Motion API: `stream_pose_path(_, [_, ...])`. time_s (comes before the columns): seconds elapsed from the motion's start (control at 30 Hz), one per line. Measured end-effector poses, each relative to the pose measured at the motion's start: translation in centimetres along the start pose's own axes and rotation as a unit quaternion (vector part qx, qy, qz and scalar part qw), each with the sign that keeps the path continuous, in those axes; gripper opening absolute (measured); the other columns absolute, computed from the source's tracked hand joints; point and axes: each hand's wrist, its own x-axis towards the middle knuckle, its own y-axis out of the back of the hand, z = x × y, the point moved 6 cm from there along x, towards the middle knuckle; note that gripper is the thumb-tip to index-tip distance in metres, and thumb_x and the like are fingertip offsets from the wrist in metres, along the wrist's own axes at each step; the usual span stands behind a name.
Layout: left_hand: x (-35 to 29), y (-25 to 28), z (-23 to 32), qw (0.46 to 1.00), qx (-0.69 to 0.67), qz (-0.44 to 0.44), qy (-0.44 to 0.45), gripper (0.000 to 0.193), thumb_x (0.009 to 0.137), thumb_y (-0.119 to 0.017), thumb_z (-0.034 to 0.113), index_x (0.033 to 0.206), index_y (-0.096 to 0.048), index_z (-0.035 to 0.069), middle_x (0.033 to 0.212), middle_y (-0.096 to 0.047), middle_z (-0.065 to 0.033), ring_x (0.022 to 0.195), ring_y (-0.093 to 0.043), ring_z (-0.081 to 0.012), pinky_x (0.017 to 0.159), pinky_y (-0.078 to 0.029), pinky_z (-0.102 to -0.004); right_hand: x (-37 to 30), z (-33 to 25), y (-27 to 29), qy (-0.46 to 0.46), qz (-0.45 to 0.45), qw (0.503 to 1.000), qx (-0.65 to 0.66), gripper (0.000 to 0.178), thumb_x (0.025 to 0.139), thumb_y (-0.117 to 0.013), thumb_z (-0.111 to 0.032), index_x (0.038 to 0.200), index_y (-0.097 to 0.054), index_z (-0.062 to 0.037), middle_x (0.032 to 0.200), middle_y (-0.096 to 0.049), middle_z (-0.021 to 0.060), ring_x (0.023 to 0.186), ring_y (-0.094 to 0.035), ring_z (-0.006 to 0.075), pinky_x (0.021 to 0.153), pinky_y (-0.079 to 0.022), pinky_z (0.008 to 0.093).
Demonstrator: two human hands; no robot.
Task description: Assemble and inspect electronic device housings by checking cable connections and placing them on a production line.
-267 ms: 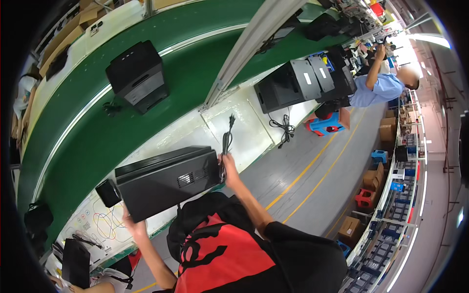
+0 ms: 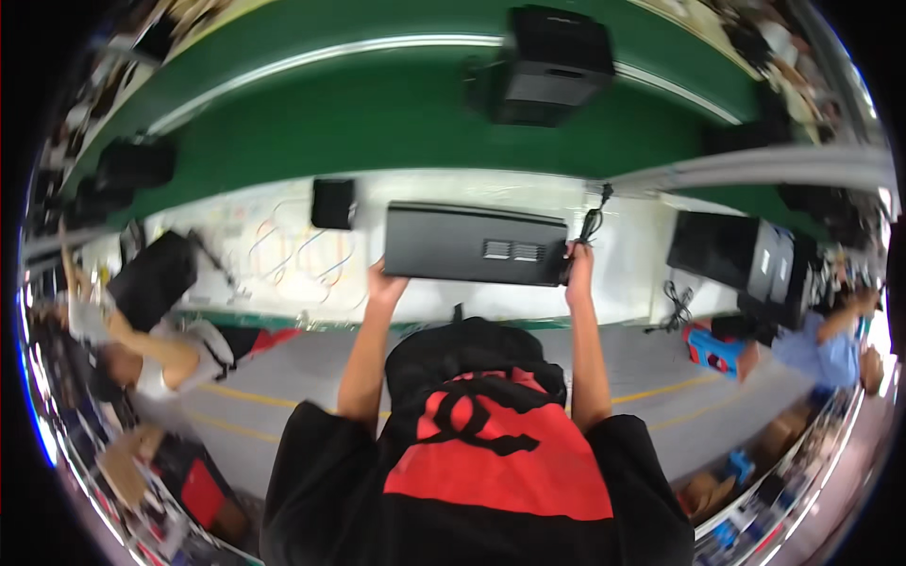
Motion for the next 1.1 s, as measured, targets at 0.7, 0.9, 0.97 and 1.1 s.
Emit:
stream_pose_path(0.7, [-2.6, 1.4, 0.0, 0.962, -0.237, 0.135, 0.003, 0.017, 0.083, -0.045, 0.002, 0.094, -0.057, -0.002, 0.090, -0.065, -0.0121, 0.080, -0.066, -0.0227, 0.069, -0.057, -0.0311, -2.9, -17.6, -22.6, 0.235, -0.313, 0.755, -0.527, 0.037, 0.087, -0.061, -0.011, 0.106, -0.038, 0.0115, 0.070, -0.061, 0.0218, 0.051, -0.064, 0.0294, 0.055, -0.052, 0.0357])
stream_pose_path(0.9, [-2.0, 1.3, -0.1, 0.969, -0.238, 0.069, 0.024, 0.017, 0.087, -0.045, 0.005, 0.096, -0.058, -0.002, 0.088, -0.065, -0.0113, 0.079, -0.065, -0.0218, 0.072, -0.057, -0.0327, 6.9, -11.0, -23.7, 0.285, -0.127, 0.705, -0.637, 0.045, 0.089, -0.056, -0.024, 0.113, -0.038, 0.0096, 0.083, -0.064, 0.0241, 0.074, -0.067, 0.0294, 0.062, -0.052, 0.0391])
stream_pose_path(0.97, [-2.2, 0.3, -0.4, 0.973, -0.195, 0.120, 0.001, 0.019, 0.089, -0.044, 0.007, 0.099, -0.057, -0.003, 0.093, -0.063, -0.0119, 0.082, -0.064, -0.0209, 0.074, -0.056, -0.0325, 10.1, -8.3, -20.5, 0.077, -0.060, 0.792, -0.603, 0.050, 0.090, -0.054, -0.032, 0.118, -0.037, 0.0067, 0.104, -0.062, 0.0252, 0.096, -0.063, 0.0268, 0.071, -0.052, 0.0383])
stream_pose_path(1.1, [-6.1, -0.2, 1.2, 0.974, 0.023, 0.227, -0.009, 0.028, 0.095, -0.043, 0.015, 0.114, -0.053, -0.002, 0.113, -0.056, -0.0139, 0.099, -0.058, -0.0189, 0.084, -0.052, -0.0339, 10.3, -5.5, -17.1, -0.123, -0.357, 0.886, -0.268, 0.069, 0.085, -0.058, -0.048, 0.132, -0.035, -0.0032, 0.118, -0.057, 0.0199, 0.109, -0.055, 0.0225, 0.094, -0.041, 0.0382])
